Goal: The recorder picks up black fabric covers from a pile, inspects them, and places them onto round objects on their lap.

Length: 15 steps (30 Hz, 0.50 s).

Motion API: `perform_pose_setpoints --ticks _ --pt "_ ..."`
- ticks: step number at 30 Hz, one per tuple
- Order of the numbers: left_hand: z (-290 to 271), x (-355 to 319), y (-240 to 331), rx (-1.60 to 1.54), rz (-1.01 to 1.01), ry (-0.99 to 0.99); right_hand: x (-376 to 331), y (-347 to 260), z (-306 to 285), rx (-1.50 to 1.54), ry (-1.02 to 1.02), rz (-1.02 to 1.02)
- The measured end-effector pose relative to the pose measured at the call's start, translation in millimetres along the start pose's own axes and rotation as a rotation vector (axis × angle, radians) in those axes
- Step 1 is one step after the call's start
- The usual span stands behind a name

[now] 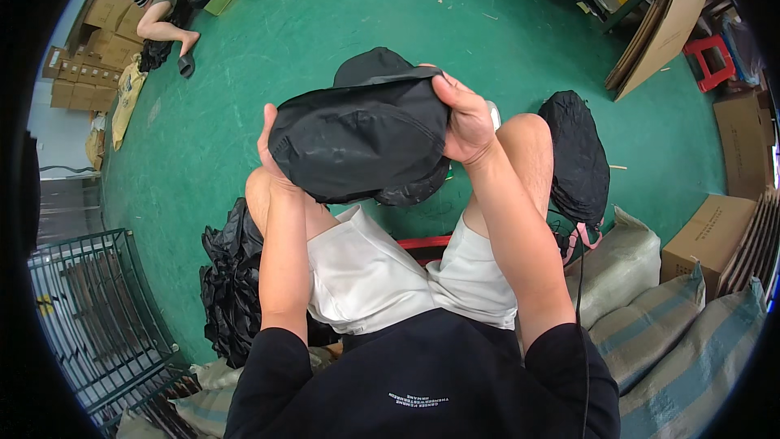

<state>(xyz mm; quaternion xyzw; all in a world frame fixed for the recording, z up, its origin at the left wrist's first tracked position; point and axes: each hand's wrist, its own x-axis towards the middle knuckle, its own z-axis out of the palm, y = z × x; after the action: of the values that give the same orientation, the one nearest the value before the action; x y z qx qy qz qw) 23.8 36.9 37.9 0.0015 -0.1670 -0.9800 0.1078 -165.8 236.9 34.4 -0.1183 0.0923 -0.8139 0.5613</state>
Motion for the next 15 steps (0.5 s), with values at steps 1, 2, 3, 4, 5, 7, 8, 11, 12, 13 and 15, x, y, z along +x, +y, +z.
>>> perform_pose_setpoints --ticks 1,2,3,4,5,7,8,11,12,13,15 --pt "-1.3 0.8 -1.8 -0.045 -0.018 -0.061 -1.9 0.6 -5.0 0.042 -0.006 0.033" --pt "-2.2 0.5 -3.1 -0.045 -0.016 -0.059 -3.3 1.8 -10.4 0.084 -0.012 0.067" --pt "-1.7 2.0 -5.7 -0.050 -0.012 -0.037 -4.0 1.8 -17.3 0.081 -0.009 0.064" --pt "-0.8 3.8 -8.4 -0.054 -0.008 -0.015 -2.7 1.2 -24.2 0.154 -0.042 0.081" --pt "1.0 4.8 -10.7 -0.058 -0.011 -0.016 -2.5 -0.9 -30.9 0.226 -0.074 0.098" --pt "13.7 4.3 -11.0 -0.022 -0.008 0.156 0.9 -4.3 -29.0 0.196 -0.034 0.084" --pt "9.9 6.1 -10.3 -0.024 -0.008 0.158 1.3 -6.3 -27.5 0.166 0.005 0.067" --pt "-17.6 12.7 0.8 0.387 0.027 0.345 6.4 -12.5 -13.2 0.168 0.008 0.061" --pt "-16.2 14.6 -1.8 0.385 0.026 0.345 6.5 -15.4 -12.3 0.167 0.007 0.048" --pt "-14.0 17.1 -6.3 0.412 0.054 0.475 5.1 -17.3 -10.7 0.132 0.033 0.006" --pt "-12.9 20.9 -9.3 0.371 0.143 0.695 0.9 -22.9 -2.3 0.121 0.042 0.016"
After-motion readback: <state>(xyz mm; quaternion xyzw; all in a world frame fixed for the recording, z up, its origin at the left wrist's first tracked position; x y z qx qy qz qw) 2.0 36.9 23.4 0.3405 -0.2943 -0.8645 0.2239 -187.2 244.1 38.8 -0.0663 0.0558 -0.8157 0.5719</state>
